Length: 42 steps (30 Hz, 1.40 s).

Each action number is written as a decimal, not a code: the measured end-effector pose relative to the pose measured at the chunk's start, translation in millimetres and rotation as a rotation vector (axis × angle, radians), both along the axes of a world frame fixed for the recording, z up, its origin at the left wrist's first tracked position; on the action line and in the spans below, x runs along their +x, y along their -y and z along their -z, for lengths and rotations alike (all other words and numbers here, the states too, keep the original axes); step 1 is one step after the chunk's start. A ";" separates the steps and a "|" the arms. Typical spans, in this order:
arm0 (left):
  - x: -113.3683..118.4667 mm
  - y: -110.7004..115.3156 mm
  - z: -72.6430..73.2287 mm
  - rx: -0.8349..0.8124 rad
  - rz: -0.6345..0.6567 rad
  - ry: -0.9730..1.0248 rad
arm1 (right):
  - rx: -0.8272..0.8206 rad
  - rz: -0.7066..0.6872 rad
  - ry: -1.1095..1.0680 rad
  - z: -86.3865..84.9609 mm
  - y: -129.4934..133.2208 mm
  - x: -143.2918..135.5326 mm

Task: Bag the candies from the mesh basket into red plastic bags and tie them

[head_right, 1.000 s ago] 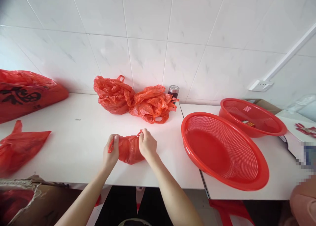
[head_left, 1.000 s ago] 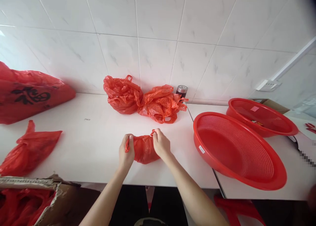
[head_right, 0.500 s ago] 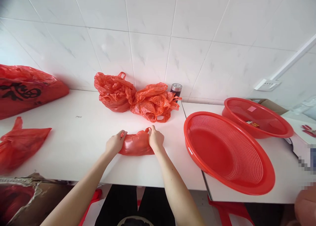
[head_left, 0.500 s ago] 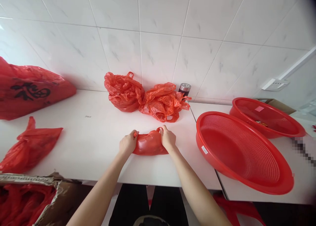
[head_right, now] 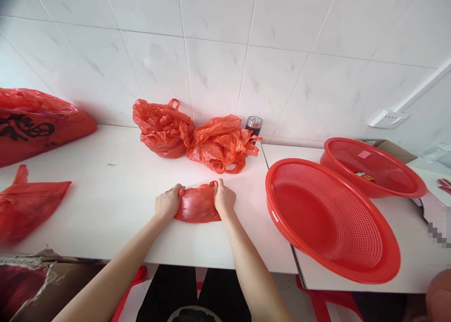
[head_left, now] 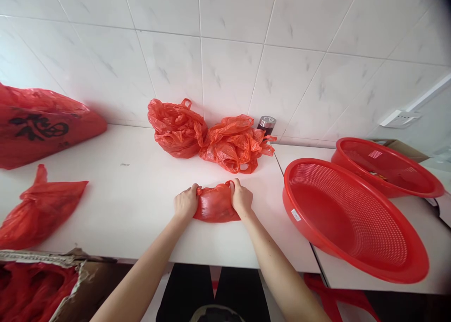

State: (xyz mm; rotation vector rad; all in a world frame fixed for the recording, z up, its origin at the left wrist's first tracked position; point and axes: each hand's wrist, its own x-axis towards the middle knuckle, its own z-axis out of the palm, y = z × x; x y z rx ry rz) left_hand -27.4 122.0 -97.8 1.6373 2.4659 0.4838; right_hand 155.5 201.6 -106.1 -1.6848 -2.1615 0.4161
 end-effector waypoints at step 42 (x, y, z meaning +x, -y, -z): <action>19.8 -5.9 -9.7 0.015 0.176 0.126 | 0.069 -0.119 0.157 3.9 15.3 3.7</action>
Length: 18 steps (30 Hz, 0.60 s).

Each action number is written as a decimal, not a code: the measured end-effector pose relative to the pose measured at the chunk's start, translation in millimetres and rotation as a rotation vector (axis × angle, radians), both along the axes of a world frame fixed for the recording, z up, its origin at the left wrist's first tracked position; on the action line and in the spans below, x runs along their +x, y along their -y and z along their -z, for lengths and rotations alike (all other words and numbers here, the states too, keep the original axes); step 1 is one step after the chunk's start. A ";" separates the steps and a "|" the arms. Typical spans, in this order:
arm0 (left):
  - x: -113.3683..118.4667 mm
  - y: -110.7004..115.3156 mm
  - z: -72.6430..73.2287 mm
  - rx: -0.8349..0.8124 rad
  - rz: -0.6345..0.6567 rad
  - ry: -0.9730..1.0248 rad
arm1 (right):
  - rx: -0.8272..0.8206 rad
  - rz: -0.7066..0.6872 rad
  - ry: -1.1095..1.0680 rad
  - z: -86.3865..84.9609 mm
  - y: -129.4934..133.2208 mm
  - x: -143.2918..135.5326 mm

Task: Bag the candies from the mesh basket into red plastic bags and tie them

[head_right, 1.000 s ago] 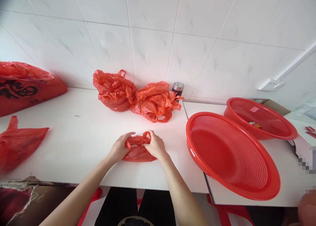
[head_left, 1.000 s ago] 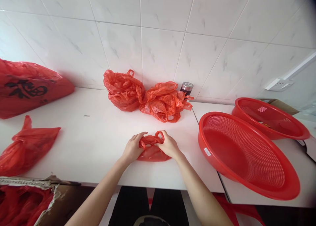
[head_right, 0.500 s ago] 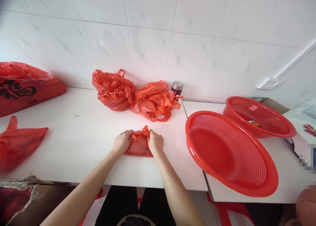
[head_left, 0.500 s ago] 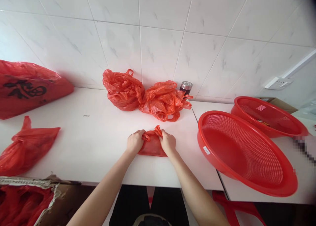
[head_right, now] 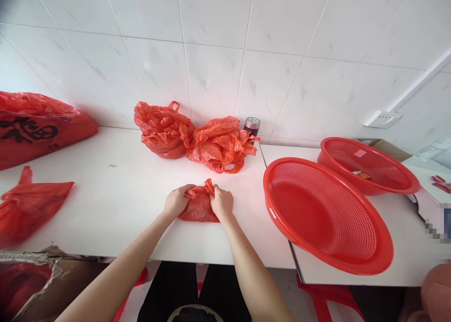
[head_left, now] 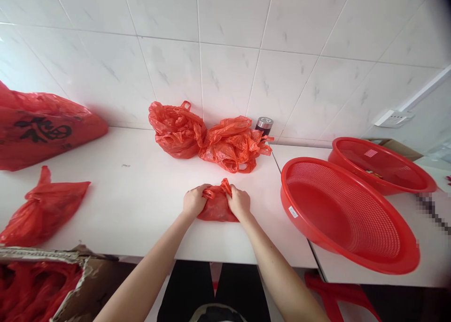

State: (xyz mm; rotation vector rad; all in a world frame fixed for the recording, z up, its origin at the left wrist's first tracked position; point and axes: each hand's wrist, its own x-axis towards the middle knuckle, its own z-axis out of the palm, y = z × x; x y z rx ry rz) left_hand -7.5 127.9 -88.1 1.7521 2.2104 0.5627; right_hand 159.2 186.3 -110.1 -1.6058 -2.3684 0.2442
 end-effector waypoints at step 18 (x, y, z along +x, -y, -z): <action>2.3 5.4 -6.5 -0.062 0.116 0.095 | -0.006 -0.073 -0.099 -0.6 4.4 6.5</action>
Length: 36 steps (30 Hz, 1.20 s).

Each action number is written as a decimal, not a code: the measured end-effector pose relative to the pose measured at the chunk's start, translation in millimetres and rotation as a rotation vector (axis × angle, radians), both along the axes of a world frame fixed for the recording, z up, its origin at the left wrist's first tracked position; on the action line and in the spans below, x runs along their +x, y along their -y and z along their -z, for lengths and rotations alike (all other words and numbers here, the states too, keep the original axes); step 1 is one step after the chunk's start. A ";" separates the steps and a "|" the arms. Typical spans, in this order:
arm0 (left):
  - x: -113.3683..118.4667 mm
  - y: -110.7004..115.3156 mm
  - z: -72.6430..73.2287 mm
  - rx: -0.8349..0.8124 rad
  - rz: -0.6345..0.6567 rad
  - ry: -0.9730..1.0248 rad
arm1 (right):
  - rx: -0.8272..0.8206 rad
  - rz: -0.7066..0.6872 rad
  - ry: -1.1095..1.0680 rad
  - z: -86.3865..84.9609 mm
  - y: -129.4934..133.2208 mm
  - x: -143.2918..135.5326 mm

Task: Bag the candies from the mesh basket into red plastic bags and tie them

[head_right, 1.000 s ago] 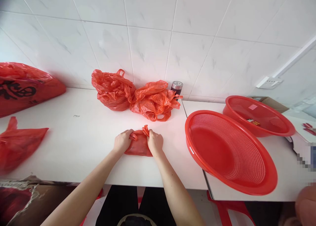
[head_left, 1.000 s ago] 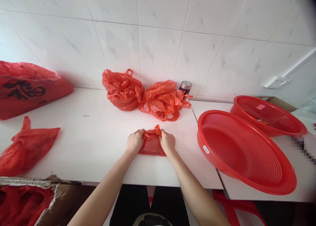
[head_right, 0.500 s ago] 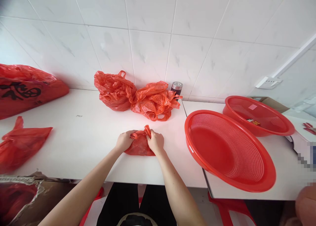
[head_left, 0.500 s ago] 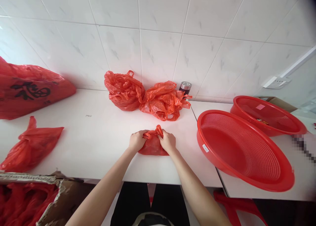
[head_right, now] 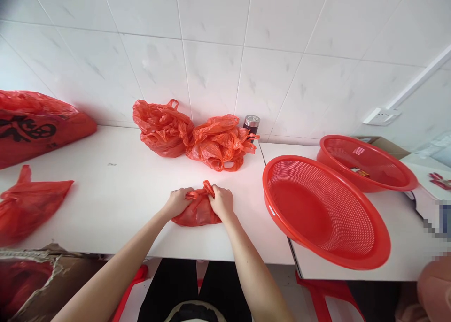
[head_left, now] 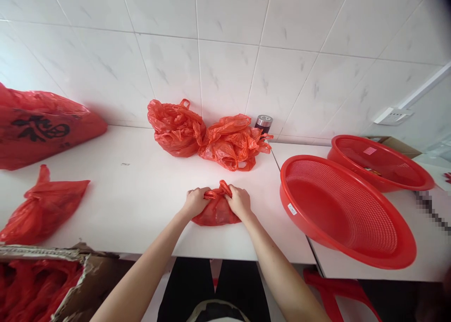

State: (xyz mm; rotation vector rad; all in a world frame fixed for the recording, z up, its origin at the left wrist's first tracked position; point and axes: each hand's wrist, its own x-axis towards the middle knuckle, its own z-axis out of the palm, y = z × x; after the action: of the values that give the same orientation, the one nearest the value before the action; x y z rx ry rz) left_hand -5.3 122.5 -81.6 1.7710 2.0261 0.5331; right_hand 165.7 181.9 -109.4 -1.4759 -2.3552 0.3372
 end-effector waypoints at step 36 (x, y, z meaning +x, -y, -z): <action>-35.1 16.4 -51.6 0.430 -0.301 0.095 | -0.366 0.128 -1.283 8.0 -16.2 22.0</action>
State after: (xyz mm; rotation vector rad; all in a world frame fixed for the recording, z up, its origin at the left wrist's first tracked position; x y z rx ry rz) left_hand -40.4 106.1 -30.1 1.6204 2.2456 1.1993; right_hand 187.7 198.1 -117.5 -0.9834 -1.1808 1.2627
